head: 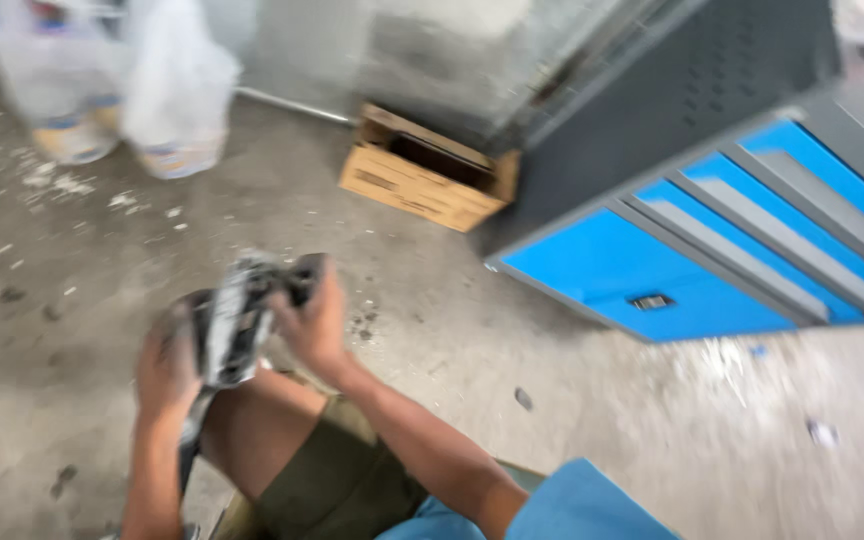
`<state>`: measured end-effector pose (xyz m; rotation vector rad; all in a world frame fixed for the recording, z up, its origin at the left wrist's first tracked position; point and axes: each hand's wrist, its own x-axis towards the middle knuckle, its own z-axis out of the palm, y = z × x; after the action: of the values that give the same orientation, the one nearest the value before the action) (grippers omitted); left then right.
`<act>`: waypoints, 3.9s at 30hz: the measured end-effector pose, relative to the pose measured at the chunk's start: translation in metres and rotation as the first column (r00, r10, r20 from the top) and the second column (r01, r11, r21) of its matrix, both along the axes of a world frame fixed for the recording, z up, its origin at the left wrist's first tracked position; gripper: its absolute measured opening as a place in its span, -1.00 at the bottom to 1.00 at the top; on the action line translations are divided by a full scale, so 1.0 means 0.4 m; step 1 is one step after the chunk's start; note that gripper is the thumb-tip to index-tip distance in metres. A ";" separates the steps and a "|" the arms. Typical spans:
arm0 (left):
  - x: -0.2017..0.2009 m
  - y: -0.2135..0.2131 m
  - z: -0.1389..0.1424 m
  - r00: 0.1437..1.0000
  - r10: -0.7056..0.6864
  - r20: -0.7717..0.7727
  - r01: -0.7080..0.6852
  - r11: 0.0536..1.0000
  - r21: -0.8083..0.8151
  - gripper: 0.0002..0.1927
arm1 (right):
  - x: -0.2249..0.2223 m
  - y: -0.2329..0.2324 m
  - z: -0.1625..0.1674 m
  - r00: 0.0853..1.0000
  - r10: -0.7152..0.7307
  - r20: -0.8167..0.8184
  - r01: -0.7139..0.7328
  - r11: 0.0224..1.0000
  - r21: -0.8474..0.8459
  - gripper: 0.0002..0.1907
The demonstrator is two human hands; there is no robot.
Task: The person sits and scrubs a small metal part with a dark abrasive pad, repeatedly rubbing its surfaces and edges. The part is rotated and flipped to access different sides while the person continues scrubbing.
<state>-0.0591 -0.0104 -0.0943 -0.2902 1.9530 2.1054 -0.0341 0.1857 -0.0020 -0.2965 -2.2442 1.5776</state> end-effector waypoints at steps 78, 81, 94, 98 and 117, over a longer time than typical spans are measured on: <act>0.058 0.011 0.198 0.828 -0.318 -0.462 0.052 0.864 -0.502 -0.02 | 0.050 -0.037 -0.016 0.952 0.280 -0.126 -0.288 0.956 -0.047 -0.82; 0.080 0.016 0.186 0.815 -0.332 -0.475 0.056 0.861 -0.506 -0.03 | -0.056 0.034 0.017 0.978 0.165 -0.125 -0.205 0.860 -0.468 -0.83; 0.067 0.008 0.197 0.830 -0.363 -0.424 0.041 0.797 -0.603 -0.12 | 0.004 -0.010 -0.011 0.974 0.223 -0.030 -0.219 0.912 -0.347 -0.83; 0.059 0.016 0.192 0.813 -0.316 -0.490 0.049 0.875 -0.482 -0.04 | 0.049 -0.064 -0.014 0.976 0.217 0.008 -0.174 0.801 -0.572 -0.87; 0.042 0.017 0.235 0.806 -0.318 -0.500 -0.019 0.829 -0.559 -0.14 | 0.067 -0.075 -0.066 0.938 0.305 -0.163 -0.284 0.949 0.139 -0.84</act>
<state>-0.0423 -0.0037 -0.0002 0.4773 2.7954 1.5891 -0.0075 0.1556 -0.0283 0.2205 -2.3007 1.5377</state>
